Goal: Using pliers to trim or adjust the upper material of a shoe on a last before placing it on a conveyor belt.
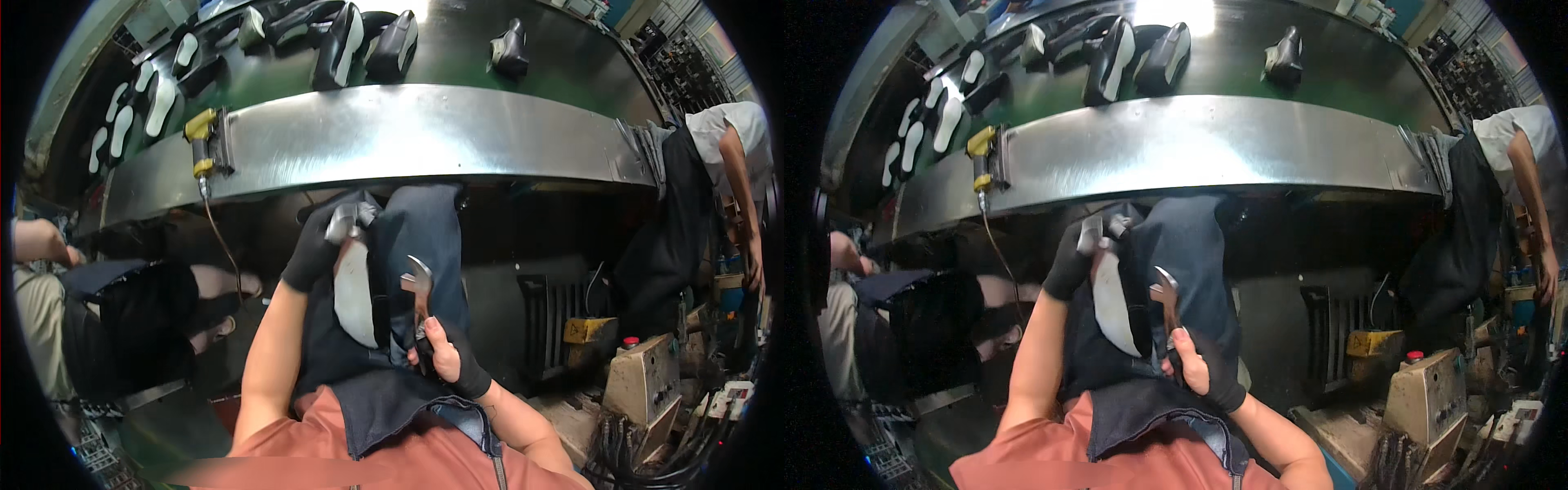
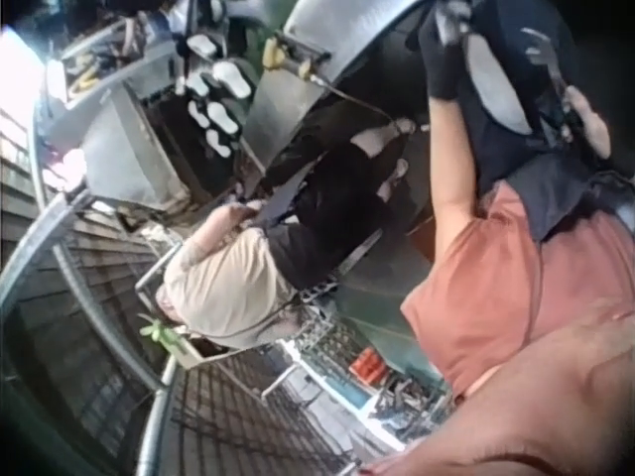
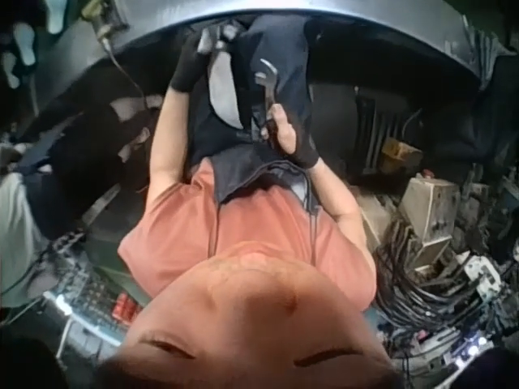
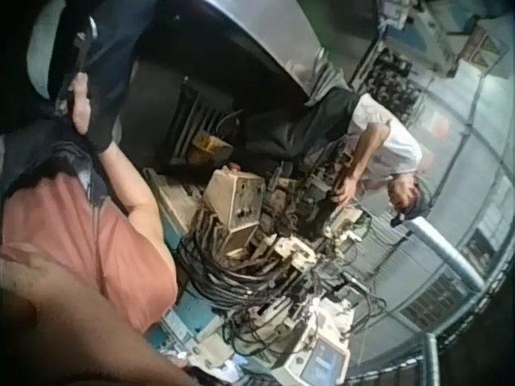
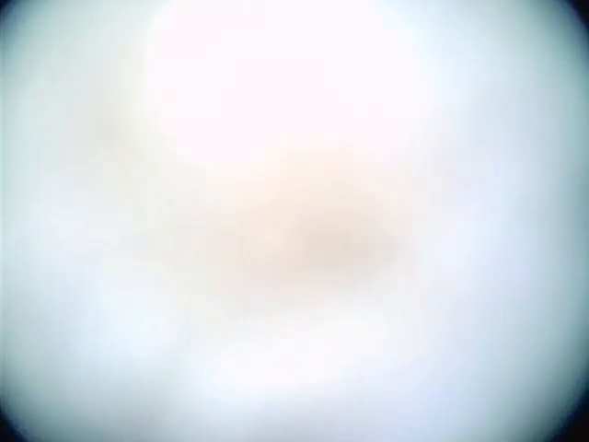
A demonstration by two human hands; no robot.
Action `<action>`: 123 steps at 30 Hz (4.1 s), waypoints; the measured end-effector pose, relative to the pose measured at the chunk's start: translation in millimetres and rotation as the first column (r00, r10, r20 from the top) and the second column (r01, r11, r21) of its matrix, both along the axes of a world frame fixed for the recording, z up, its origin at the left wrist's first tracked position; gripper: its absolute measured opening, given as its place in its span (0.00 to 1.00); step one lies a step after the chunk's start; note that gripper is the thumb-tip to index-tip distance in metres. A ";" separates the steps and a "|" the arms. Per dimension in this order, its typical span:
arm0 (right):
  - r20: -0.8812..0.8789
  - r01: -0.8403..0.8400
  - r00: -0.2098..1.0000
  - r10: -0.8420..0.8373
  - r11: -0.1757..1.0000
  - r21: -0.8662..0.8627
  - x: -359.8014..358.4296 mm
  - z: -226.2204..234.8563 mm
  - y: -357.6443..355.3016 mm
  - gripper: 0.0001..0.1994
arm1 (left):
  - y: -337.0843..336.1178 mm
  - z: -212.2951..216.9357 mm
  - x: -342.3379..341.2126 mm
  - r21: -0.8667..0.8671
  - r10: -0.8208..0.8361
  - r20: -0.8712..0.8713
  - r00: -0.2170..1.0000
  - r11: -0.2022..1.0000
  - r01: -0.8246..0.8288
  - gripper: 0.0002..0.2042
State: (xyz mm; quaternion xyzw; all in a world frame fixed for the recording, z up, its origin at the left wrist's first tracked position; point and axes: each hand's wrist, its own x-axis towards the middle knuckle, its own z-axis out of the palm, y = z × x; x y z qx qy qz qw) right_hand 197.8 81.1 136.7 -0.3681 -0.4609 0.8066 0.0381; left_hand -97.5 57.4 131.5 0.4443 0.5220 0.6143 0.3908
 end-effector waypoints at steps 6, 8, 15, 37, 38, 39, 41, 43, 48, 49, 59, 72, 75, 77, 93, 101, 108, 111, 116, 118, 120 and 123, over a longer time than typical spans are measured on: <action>-0.154 -0.037 0.984 0.093 0.942 0.333 -29.1 -4.1 -5.0 0.23 | 28.5 0.2 23.9 -0.287 0.081 0.426 0.901 0.957 0.050 0.37; -0.159 -0.094 0.980 0.117 0.985 0.148 -36.7 -8.8 8.9 0.23 | 26.5 -12.9 18.0 -0.106 0.031 0.379 0.925 0.994 0.010 0.40; -0.092 -0.436 0.897 0.432 0.900 -0.027 -47.1 44.1 56.3 0.23 | -6.7 20.4 54.9 -0.049 0.106 0.192 0.976 0.994 -0.099 0.39; 0.034 -0.485 0.697 0.716 0.436 0.758 -13.3 49.0 33.7 0.15 | -66.6 -7.2 72.3 0.004 -0.062 0.414 0.908 0.998 0.066 0.28; 0.098 -0.586 0.683 0.724 0.463 0.665 -22.8 64.3 44.5 0.15 | -60.4 -9.0 69.1 -0.117 0.047 0.439 0.897 0.993 0.005 0.27; 0.102 -0.592 0.769 0.632 0.642 0.487 -30.9 73.5 50.4 0.17 | -54.2 -6.6 67.5 -0.237 0.156 0.451 0.879 0.970 -0.051 0.26; 0.173 -0.472 0.881 0.441 0.849 0.237 -49.9 71.2 60.8 0.21 | -34.5 -4.4 60.2 -0.462 0.350 0.436 0.829 0.878 -0.128 0.24; 0.238 -0.346 0.921 0.309 0.929 0.132 -69.2 31.7 84.0 0.23 | -25.2 -50.7 80.3 -0.259 0.283 -0.495 0.821 0.854 -0.451 0.27; 0.240 -0.334 0.922 0.305 0.938 0.092 -60.7 29.9 111.5 0.26 | -53.3 -60.2 62.9 -0.432 0.218 0.287 0.933 0.898 -0.077 0.30; 0.183 -0.371 0.918 0.353 0.926 0.072 -54.8 19.9 121.3 0.26 | -47.3 -33.9 73.2 -0.479 0.265 0.333 0.905 0.874 -0.079 0.34; 0.575 -0.611 0.720 0.388 -0.039 0.791 -59.5 -19.3 112.4 0.25 | -44.8 -86.5 110.9 -0.270 0.279 -0.428 0.859 0.868 -0.417 0.47; 0.555 -0.611 0.624 0.551 -0.099 0.785 -56.3 67.9 154.3 0.29 | -10.5 -63.1 83.3 -0.366 0.169 -0.640 0.749 0.791 -0.491 0.26; 0.500 -0.588 0.710 0.495 0.025 0.809 -75.6 124.0 109.2 0.23 | -18.6 -77.1 71.3 -0.453 0.148 -0.583 0.799 0.757 -0.471 0.25; 0.088 -0.239 0.840 0.536 0.220 0.946 -77.6 104.7 90.6 0.14 | -32.7 -83.0 69.9 -0.280 0.230 -0.484 0.844 0.873 -0.399 0.28; 0.328 -0.340 0.913 0.244 0.898 0.278 -13.7 27.0 57.2 0.23 | -84.7 -83.8 124.0 -0.495 0.266 -0.056 0.962 0.829 -0.258 0.20; 0.347 -0.425 0.893 0.286 0.789 0.443 -14.7 -32.3 40.6 0.18 | -94.5 -62.1 114.1 -0.404 0.104 -0.172 0.980 0.900 -0.166 0.46; 0.214 -0.193 0.972 0.099 0.857 0.478 50.1 4.0 37.0 0.17 | -126.1 69.2 12.5 -0.297 0.293 -0.462 0.837 0.839 -0.457 0.28; 0.244 -0.146 0.968 0.062 0.929 0.341 29.8 20.5 40.6 0.19 | -100.4 -9.9 12.6 -0.435 0.233 -0.587 0.776 0.717 -0.545 0.26; 0.263 -0.221 0.948 0.176 0.963 0.153 30.4 11.3 60.2 0.19 | -72.5 -67.9 120.0 -0.335 0.210 -0.331 0.920 0.885 -0.323 0.28; 0.302 -0.297 0.921 0.245 0.945 0.140 32.4 10.6 76.7 0.20 | -85.9 -51.3 110.7 -0.515 0.254 0.259 0.932 0.852 -0.089 0.30; 0.417 -0.626 0.772 0.480 0.686 0.371 19.1 24.6 95.1 0.22 | -88.8 -55.2 116.3 -0.537 0.226 0.138 0.964 0.835 -0.119 0.35; 0.550 -0.780 0.595 0.587 0.255 0.572 -9.0 31.2 91.1 0.19 | -93.4 -64.2 140.1 -0.375 0.066 -0.299 0.952 0.909 -0.181 0.44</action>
